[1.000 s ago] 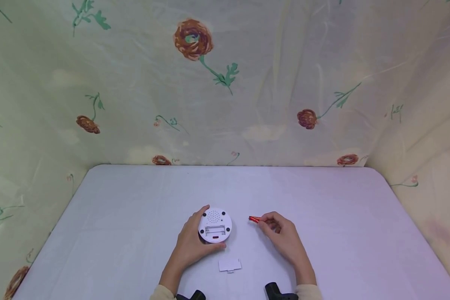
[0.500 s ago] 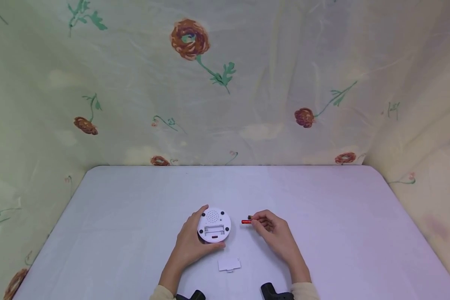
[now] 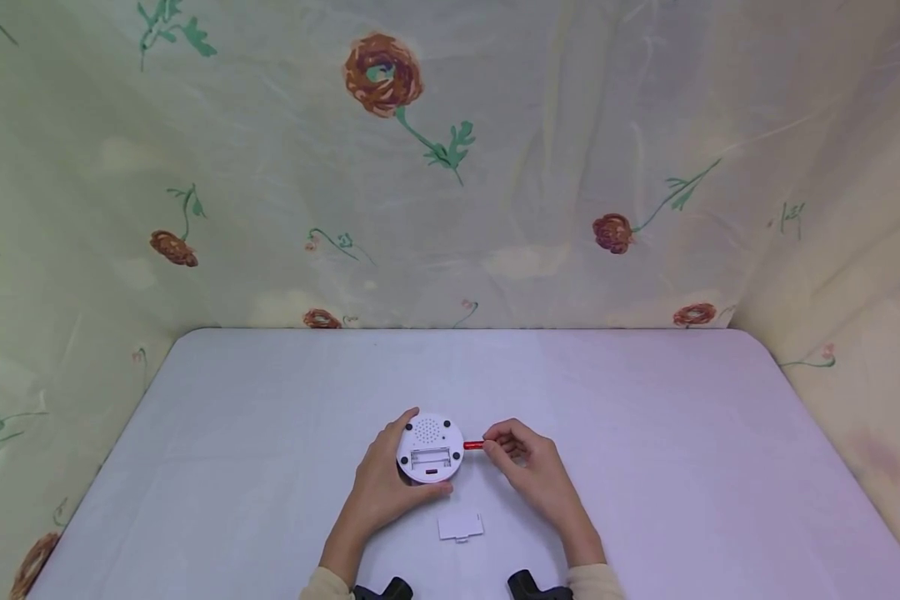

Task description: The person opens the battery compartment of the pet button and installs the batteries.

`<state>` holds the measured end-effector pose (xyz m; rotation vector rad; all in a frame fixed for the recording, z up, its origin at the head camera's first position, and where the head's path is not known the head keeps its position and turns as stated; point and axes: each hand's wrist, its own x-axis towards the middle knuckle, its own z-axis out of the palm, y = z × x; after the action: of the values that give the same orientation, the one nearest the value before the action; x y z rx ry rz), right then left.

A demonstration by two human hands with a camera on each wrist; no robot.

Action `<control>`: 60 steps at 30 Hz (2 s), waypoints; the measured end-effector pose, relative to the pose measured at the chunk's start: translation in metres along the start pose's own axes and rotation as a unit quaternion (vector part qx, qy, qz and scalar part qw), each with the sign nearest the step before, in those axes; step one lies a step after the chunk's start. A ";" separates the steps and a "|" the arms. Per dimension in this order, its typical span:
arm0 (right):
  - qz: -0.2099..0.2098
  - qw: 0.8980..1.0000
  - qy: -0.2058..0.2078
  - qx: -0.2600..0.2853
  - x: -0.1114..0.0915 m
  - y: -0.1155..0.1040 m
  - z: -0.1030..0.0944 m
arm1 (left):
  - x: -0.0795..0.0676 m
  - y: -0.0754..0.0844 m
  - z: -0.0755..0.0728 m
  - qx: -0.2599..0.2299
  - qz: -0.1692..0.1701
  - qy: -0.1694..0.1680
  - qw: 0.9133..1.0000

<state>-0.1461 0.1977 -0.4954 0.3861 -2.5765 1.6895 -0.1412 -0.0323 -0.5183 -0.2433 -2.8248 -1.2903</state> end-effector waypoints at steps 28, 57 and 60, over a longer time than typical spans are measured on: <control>-0.058 0.996 0.017 -0.063 -0.003 -0.046 0.006 | 0.001 0.000 0.000 0.005 0.002 -0.002 1.000; -0.146 0.987 0.004 -0.066 0.002 -0.018 0.026 | 0.001 -0.003 0.001 0.002 0.027 0.012 1.000; -0.145 0.987 0.004 -0.063 0.002 -0.018 0.029 | 0.001 -0.003 0.001 0.002 0.029 0.012 1.000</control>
<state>-0.1407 0.1638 -0.4905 0.7054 -2.4578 1.4196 -0.1422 -0.0333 -0.5211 -0.3040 -2.7783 -1.2681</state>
